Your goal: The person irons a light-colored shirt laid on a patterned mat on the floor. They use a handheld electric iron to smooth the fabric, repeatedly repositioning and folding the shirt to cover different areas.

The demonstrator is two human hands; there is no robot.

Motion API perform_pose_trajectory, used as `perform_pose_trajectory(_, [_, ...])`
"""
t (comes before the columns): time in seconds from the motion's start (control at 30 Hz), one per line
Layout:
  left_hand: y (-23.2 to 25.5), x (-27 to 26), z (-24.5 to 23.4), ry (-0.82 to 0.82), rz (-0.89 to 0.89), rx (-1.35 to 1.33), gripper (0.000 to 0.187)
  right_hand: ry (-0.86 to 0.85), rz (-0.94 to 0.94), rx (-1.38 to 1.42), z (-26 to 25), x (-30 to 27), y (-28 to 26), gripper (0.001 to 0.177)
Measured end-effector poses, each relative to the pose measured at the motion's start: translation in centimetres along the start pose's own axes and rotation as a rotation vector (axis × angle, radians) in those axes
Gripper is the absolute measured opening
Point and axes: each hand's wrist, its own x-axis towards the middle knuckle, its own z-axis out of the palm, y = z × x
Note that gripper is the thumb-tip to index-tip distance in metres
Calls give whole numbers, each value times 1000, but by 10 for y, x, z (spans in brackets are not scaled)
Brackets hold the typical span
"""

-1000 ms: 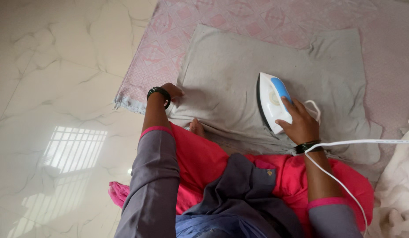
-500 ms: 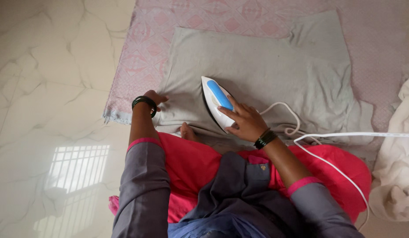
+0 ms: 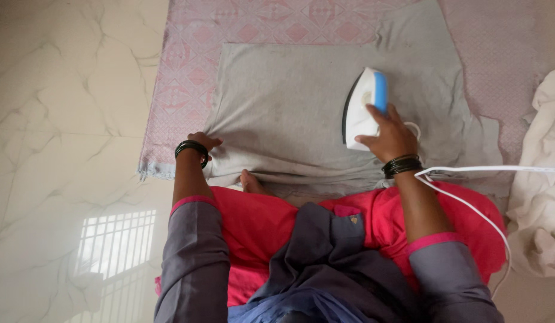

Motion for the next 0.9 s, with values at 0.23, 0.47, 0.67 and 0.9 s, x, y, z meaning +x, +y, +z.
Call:
perform_pose_trajectory(0.23, [-5,5,2,-14,3,-2,77,116,140,199,-29,4,23,86])
perform_pose_trajectory(0.47, [-3,6,3,-24,-12,-10,74,126,344,-73,-60,-2,67,83])
perform_pose_trajectory(0.67, [-11,15,7,24,41,18,74,196,499,109,-87,-13,110,84])
perform_pose_trajectory(0.9, [-18,26,9,-11,0,40,78,331,463,318,-84,-19,148,81])
